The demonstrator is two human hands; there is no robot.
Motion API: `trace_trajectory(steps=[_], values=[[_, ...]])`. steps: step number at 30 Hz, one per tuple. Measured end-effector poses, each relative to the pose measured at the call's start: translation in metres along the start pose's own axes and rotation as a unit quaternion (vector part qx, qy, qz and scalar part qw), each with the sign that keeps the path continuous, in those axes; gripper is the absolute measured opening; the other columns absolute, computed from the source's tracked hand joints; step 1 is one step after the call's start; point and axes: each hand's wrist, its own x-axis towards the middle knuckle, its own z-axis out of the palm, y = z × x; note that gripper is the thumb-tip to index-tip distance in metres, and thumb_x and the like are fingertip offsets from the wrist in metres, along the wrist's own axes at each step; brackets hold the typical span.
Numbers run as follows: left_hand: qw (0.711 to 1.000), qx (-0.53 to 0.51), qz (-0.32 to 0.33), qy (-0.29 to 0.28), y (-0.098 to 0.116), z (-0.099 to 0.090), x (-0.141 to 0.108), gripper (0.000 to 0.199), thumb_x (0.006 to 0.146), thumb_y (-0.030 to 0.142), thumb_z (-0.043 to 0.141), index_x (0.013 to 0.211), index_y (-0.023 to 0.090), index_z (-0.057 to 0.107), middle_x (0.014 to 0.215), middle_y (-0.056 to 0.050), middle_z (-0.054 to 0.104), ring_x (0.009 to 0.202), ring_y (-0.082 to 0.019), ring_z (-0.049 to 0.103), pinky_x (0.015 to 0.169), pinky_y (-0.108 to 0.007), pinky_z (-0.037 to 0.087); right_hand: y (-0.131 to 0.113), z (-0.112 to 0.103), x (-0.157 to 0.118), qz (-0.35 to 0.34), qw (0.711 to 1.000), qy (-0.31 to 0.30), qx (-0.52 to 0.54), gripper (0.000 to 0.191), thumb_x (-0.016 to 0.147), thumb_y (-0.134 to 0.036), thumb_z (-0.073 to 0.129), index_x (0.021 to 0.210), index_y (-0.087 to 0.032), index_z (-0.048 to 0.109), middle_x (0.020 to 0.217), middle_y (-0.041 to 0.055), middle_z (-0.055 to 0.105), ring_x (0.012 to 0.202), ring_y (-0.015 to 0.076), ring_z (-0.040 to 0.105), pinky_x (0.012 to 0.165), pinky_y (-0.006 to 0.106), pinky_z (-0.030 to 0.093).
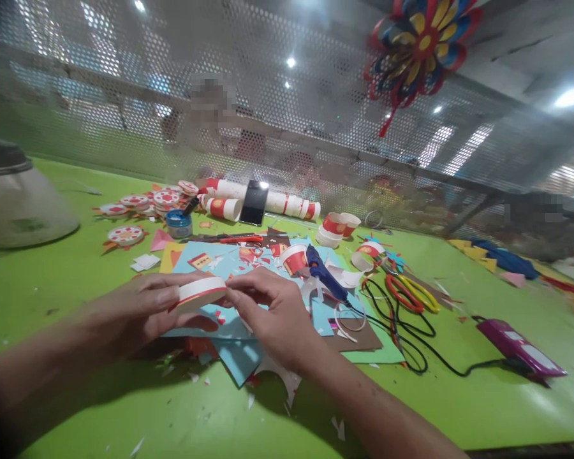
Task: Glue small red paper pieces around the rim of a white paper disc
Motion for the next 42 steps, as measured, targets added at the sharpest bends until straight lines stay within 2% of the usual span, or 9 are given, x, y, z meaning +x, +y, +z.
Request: trace_trajectory(steps=[10, 15, 20, 23, 24, 26, 30, 36, 42], values=[[0.999, 0.021, 0.02, -0.015, 0.003, 0.005, -0.003, 0.035, 0.08, 0.043, 0.068, 0.108, 0.023, 0.074, 0.118, -0.011, 0.07, 0.107, -0.028, 0.063, 0.095, -0.044, 0.051, -0.003, 0.0, -0.006, -0.142, 0.98, 0.068, -0.121, 0.01, 0.089, -0.012, 0.061, 0.085, -0.018, 0.068, 0.076, 0.0027, 0.07, 0.068, 0.0147, 0.06, 0.063, 0.03, 0.048], [0.994, 0.106, 0.001, 0.006, 0.008, 0.002, -0.003, 0.046, 0.075, 0.049, 0.071, 0.112, 0.022, 0.071, 0.118, -0.013, 0.067, 0.101, -0.031, 0.066, 0.089, -0.045, 0.052, -0.004, -0.015, -0.001, -0.099, 0.98, 0.106, -0.139, 0.012, 0.089, -0.014, 0.06, 0.079, -0.017, 0.067, 0.07, 0.0011, 0.064, 0.064, 0.0135, 0.056, 0.06, 0.029, 0.044], [0.949, 0.305, 0.082, 0.005, 0.014, 0.004, -0.006, 0.037, 0.076, 0.043, 0.073, 0.109, 0.026, 0.072, 0.123, -0.008, 0.063, 0.11, -0.029, 0.061, 0.091, -0.037, 0.051, -0.007, -0.038, 0.003, -0.094, 0.967, 0.163, -0.171, 0.04, 0.087, -0.015, 0.061, 0.05, -0.02, 0.045, 0.071, 0.0022, 0.061, 0.067, 0.0146, 0.059, 0.064, 0.031, 0.046], [0.915, 0.388, 0.11, 0.002, 0.014, 0.006, -0.008, 0.038, 0.077, 0.037, 0.075, 0.114, 0.029, 0.069, 0.126, -0.006, 0.061, 0.117, -0.029, 0.058, 0.099, -0.039, 0.047, -0.013, -0.046, 0.002, -0.092, 0.967, 0.098, -0.215, 0.01, 0.077, -0.01, 0.068, 0.074, -0.019, 0.066, 0.105, 0.0091, 0.067, 0.099, 0.0223, 0.063, 0.083, 0.038, 0.049], [0.903, 0.413, 0.12, 0.004, 0.013, 0.006, -0.008, 0.041, 0.076, 0.035, 0.076, 0.116, 0.029, 0.067, 0.128, -0.006, 0.06, 0.118, -0.029, 0.057, 0.1, -0.04, 0.046, -0.016, -0.046, 0.001, -0.083, 0.972, 0.066, -0.212, 0.013, 0.076, -0.011, 0.068, 0.085, -0.02, 0.07, 0.108, 0.0094, 0.068, 0.102, 0.0228, 0.063, 0.085, 0.039, 0.049], [0.881, 0.451, 0.144, 0.002, 0.012, 0.007, -0.009, 0.048, 0.074, 0.034, 0.078, 0.119, 0.03, 0.065, 0.13, -0.007, 0.059, 0.119, -0.03, 0.056, 0.102, -0.04, 0.045, -0.021, -0.044, -0.002, -0.05, 0.982, 0.022, -0.178, 0.013, 0.08, -0.013, 0.067, 0.089, -0.02, 0.073, 0.093, 0.0061, 0.071, 0.086, 0.0194, 0.066, 0.077, 0.035, 0.052], [0.852, 0.497, 0.163, -0.022, 0.01, 0.01, -0.007, 0.049, 0.073, 0.033, 0.079, 0.12, 0.03, 0.064, 0.128, -0.007, 0.06, 0.116, -0.029, 0.057, 0.101, -0.04, 0.047, -0.023, -0.034, -0.005, 0.012, 0.994, 0.006, -0.11, 0.012, 0.081, -0.016, 0.069, 0.069, -0.018, 0.07, 0.063, -0.0007, 0.068, 0.058, 0.0124, 0.06, 0.055, 0.025, 0.049], [0.822, 0.539, 0.182, -0.04, 0.006, 0.009, -0.007, 0.055, 0.073, 0.032, 0.079, 0.125, 0.031, 0.061, 0.126, -0.006, 0.061, 0.115, -0.028, 0.058, 0.099, -0.037, 0.048, -0.017, -0.025, -0.004, 0.023, 0.994, -0.043, -0.097, 0.009, 0.08, -0.013, 0.07, 0.073, -0.019, 0.074, 0.069, 0.0, 0.07, 0.065, 0.0129, 0.062, 0.061, 0.025, 0.051], [0.826, 0.531, 0.18, -0.046, 0.003, 0.009, -0.006, 0.051, 0.076, 0.032, 0.076, 0.125, 0.028, 0.061, 0.13, -0.008, 0.058, 0.118, -0.028, 0.055, 0.1, -0.039, 0.047, -0.014, -0.022, -0.003, -0.021, 0.992, -0.055, -0.112, 0.013, 0.083, -0.01, 0.065, 0.076, -0.017, 0.073, 0.071, 0.0009, 0.069, 0.066, 0.0122, 0.06, 0.062, 0.025, 0.049]])
